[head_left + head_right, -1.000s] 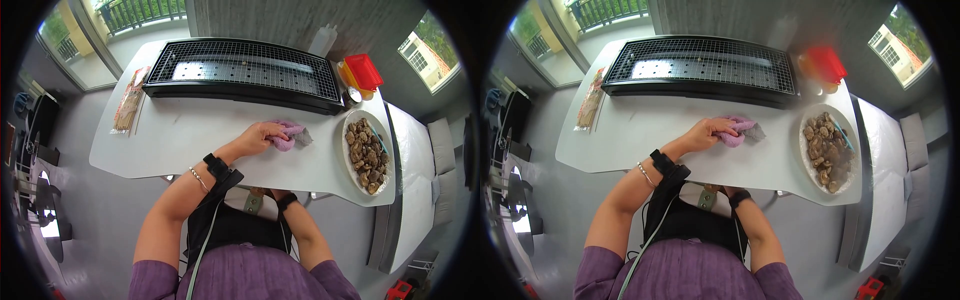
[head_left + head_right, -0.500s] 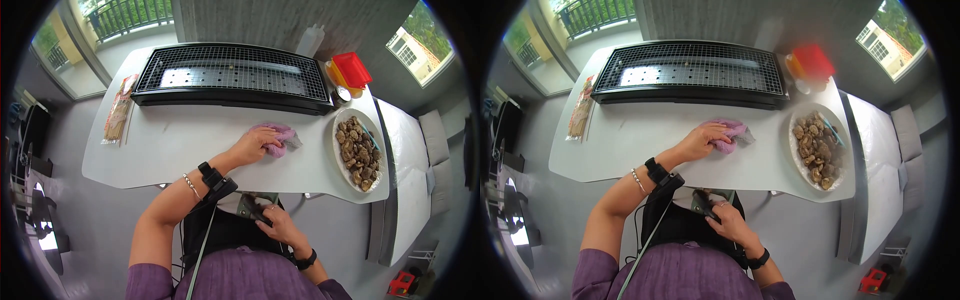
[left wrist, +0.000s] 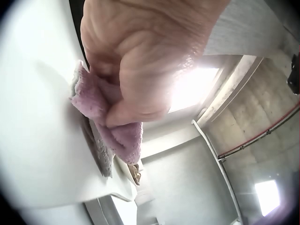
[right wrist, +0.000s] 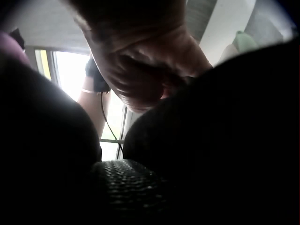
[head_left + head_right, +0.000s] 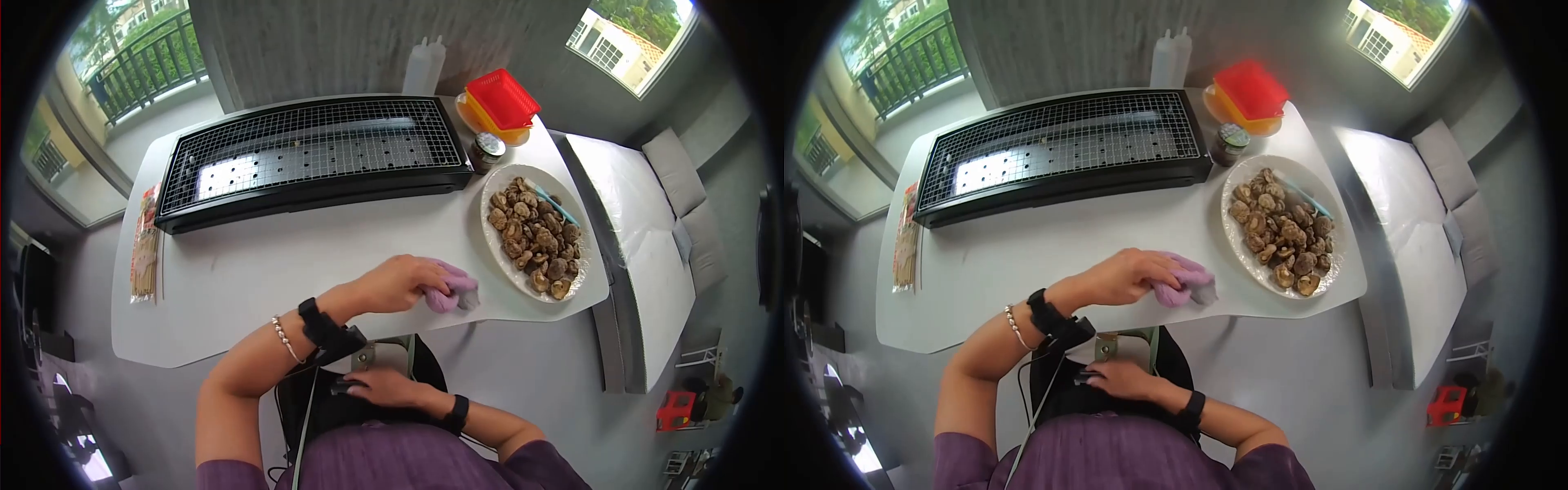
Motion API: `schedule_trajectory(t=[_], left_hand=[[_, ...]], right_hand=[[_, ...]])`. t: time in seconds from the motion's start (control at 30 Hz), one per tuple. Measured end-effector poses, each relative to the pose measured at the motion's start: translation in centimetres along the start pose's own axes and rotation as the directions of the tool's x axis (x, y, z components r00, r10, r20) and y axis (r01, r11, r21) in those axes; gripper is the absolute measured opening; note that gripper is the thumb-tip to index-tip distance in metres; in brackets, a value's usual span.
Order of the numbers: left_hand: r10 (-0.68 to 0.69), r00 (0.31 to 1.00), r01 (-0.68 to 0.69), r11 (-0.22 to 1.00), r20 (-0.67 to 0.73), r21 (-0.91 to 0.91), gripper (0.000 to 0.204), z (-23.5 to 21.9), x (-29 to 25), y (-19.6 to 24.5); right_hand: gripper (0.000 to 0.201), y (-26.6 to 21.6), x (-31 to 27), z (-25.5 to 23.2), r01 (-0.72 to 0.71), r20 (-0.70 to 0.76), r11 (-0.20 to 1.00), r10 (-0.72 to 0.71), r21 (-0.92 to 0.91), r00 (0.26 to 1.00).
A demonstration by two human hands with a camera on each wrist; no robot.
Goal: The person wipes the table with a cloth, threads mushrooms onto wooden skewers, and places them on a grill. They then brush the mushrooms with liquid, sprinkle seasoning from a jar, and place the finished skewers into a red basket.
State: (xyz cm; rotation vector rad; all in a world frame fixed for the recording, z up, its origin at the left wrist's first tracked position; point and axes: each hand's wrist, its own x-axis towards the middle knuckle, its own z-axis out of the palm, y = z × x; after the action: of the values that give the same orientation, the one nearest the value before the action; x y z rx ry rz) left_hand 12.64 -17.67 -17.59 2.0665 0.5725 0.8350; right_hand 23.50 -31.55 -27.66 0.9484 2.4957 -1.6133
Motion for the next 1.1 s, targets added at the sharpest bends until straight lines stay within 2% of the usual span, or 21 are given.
schedule_trajectory(t=[0.03, 0.07, 0.13, 0.2, 0.27, 0.3, 0.37, 0.4, 0.47, 0.53, 0.57, 0.6, 0.67, 0.7, 0.73, 0.77, 0.8, 0.87, 0.9, 1.03, 1.1], left_hand=[[-0.021, 1.000, 0.022, 0.996, -0.005, 0.089, 0.028, -0.6, 0.0, -0.1], [-0.020, 1.000, 0.020, 0.996, 0.001, 0.088, 0.028, -1.0, 0.2, -0.1], [0.125, 0.979, -0.057, 0.925, -0.158, 0.376, 0.023, -1.7, 0.9, -0.2], [0.119, 0.973, -0.020, 0.897, -0.197, 0.442, 0.020, -1.5, 1.9, -2.4], [0.025, 0.936, 0.167, 0.847, -0.350, 0.505, 0.023, -0.8, 3.2, -4.0], [0.010, 0.948, 0.159, 0.848, -0.317, 0.505, 0.030, -0.4, 4.1, -4.9], [0.063, 0.956, 0.111, 0.826, -0.287, 0.552, 0.034, 1.1, 5.6, -5.4], [0.118, 0.958, 0.065, 0.799, -0.262, 0.597, 0.038, 1.8, 6.3, -5.5], [0.102, 0.977, 0.020, 0.827, -0.186, 0.562, 0.039, 2.6, 6.2, -4.7], [0.086, 0.990, -0.015, 0.852, -0.112, 0.523, 0.039, 2.8, 5.3, -3.7], [0.058, 0.998, -0.041, 0.879, -0.021, 0.476, 0.039, 2.6, 4.6, -3.2], [0.032, 0.997, -0.061, 0.901, 0.074, 0.429, 0.039, 2.3, 4.4, -2.9], [0.026, 0.997, -0.053, 0.888, 0.066, 0.457, 0.039, 1.8, 4.7, -2.7], [0.015, 0.999, -0.034, 0.873, 0.044, 0.487, 0.039, 1.8, 4.9, -2.7], [0.016, 0.999, -0.036, 0.875, 0.046, 0.483, 0.039, 2.0, 5.3, -3.0], [0.002, 0.999, 0.021, 0.836, -0.041, 0.548, 0.038, 2.3, 5.9, -3.4], [-0.009, 0.991, 0.087, 0.791, -0.130, 0.606, 0.037, 2.6, 6.4, -3.7], [-0.017, 0.987, 0.113, 0.790, -0.163, 0.603, 0.034, 3.0, 7.2, -4.1], [-0.010, 0.992, 0.082, 0.800, -0.125, 0.594, 0.034, 3.0, 7.5, -4.2], [-0.001, 1.000, 0.016, 0.851, -0.029, 0.524, 0.032, 3.1, 8.1, -4.4], [0.002, 1.000, -0.005, 0.877, 0.008, 0.481, 0.034, 2.7, 8.5, -4.5]], right_hand=[[0.038, -0.3, 0.1, 0.5, 0.009, -0.014, 0.997, -0.010, -0.079, 1.000], [0.038, -0.4, 0.1, 0.5, 0.007, -0.018, 0.997, -0.009, -0.076, 1.000], [0.041, -0.5, 0.0, 0.3, -0.018, 0.015, 0.962, 0.022, -0.271, 1.000], [0.042, -0.3, 0.4, 0.8, -0.047, 0.025, 0.940, 0.059, -0.337, 0.998], [0.040, 0.0, 1.1, 1.4, 0.039, -0.122, 0.730, -0.166, -0.683, 0.979], [0.040, 0.2, 1.1, 0.9, 0.033, -0.127, 0.732, -0.163, -0.681, 0.979], [0.037, -0.7, 0.9, -1.6, 0.054, -0.074, 0.854, -0.108, -0.518, 0.991], [0.037, -0.6, 0.2, -2.3, 0.037, -0.092, 0.855, -0.098, -0.517, 0.991], [0.035, 0.2, -2.9, -4.5, 0.206, -0.214, 0.941, -0.266, -0.267, 0.940], [0.039, -1.8, -8.4, -10.2, 0.155, -0.160, 0.979, -0.133, 0.130, 0.978], [0.039, -0.5, -11.5, -11.0, 0.097, -0.294, 0.847, 0.073, 0.523, 0.953], [0.039, 0.8, -14.4, -11.6, 0.112, -0.328, 0.556, 0.306, 0.824, 0.894], [0.036, 2.6, -17.7, -13.9, 0.346, -0.544, 0.426, 0.559, 0.836, 0.626], [0.036, 2.7, -17.7, -14.5, 0.347, -0.544, 0.424, 0.564, 0.837, 0.622], [0.033, 2.7, -17.7, -15.2, 0.476, -0.582, 0.340, 0.558, 0.811, 0.592], [0.031, 2.7, -17.6, -15.8, 0.593, -0.615, 0.249, 0.554, 0.766, 0.561], [0.031, 2.9, -17.0, -16.0, 0.587, -0.610, 0.249, 0.556, 0.770, 0.564], [0.031, 3.6, -14.5, -16.0, 0.773, -0.670, 0.212, 0.661, 0.599, 0.338], [0.026, 4.1, -13.7, -16.0, 0.823, -0.673, 0.233, 0.705, 0.518, 0.224], [0.025, 4.8, -14.0, -16.6, 0.794, -0.647, 0.221, 0.716, 0.566, 0.262], [0.025, 4.8, -14.1, -17.1, 0.765, -0.638, 0.258, 0.730, 0.590, 0.246]])
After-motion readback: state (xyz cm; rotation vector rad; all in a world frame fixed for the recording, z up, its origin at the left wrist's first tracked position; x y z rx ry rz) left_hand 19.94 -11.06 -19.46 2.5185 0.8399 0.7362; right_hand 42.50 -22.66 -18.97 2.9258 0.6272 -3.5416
